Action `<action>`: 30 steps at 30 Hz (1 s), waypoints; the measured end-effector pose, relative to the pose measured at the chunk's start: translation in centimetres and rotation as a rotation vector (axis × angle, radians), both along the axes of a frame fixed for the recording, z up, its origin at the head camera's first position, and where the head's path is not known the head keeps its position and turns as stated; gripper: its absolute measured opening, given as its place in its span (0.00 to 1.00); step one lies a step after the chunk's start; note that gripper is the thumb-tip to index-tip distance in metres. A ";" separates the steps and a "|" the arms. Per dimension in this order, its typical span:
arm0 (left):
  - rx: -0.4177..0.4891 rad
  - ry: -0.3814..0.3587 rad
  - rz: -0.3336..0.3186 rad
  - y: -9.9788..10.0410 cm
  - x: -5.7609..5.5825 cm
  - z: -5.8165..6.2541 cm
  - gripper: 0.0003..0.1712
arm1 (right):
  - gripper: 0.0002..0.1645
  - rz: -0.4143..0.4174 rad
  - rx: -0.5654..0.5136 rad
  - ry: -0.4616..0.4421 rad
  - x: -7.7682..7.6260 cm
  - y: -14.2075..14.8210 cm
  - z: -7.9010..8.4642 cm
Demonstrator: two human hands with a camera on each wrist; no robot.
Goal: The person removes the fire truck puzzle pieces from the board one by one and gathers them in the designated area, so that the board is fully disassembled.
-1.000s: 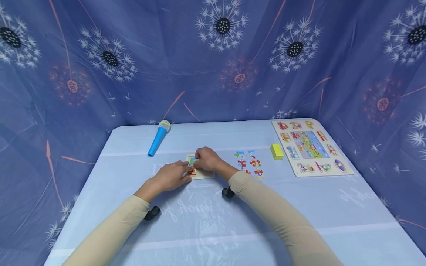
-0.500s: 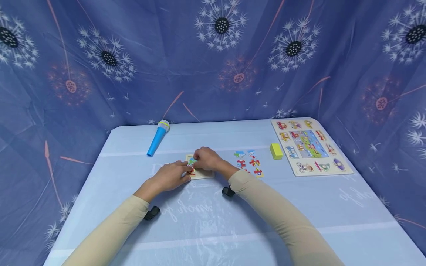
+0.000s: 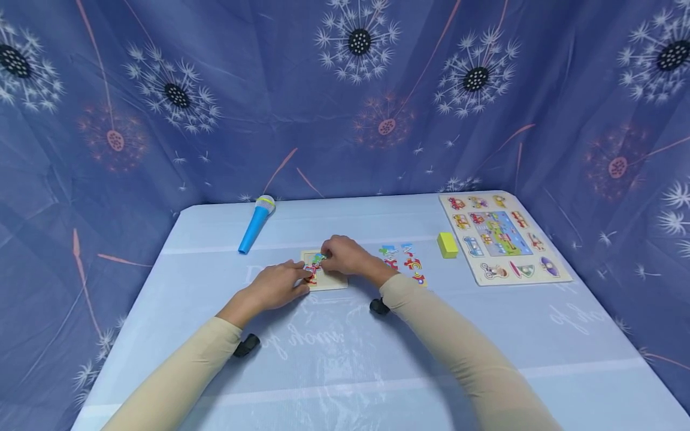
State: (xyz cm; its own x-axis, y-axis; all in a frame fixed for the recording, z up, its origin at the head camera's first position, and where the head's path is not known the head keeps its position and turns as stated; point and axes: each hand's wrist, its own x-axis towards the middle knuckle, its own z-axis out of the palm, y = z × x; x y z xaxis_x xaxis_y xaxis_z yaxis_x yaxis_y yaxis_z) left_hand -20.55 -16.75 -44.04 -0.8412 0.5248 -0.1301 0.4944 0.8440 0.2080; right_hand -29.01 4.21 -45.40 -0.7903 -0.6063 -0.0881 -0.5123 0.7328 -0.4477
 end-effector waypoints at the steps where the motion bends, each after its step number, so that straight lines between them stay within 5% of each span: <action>1: -0.002 0.001 -0.002 0.0 0.0 0.0 0.24 | 0.15 0.010 -0.015 -0.002 -0.2 0.7 0.0; 9: -0.001 -0.009 0.001 0.0 0.0 0.1 0.26 | 0.18 -0.044 -0.076 -0.073 -2.2 9.2 0.5; 14: 0.011 -0.032 0.019 0.0 0.1 0.1 0.26 | 0.19 -0.014 -0.033 -0.087 -3.1 11.7 0.2; 19: 0.003 -0.032 0.020 0.0 0.1 0.0 0.26 | 0.19 0.019 -0.026 -0.052 -3.2 11.8 0.1; 25: 0.018 -0.044 0.010 -0.3 -0.1 0.1 0.26 | 0.17 -0.118 -0.153 0.044 -2.7 10.2 0.7; 30: 0.100 -0.041 0.017 -0.3 -0.7 0.3 0.21 | 0.20 -0.182 -0.268 -0.043 -1.4 7.2 1.0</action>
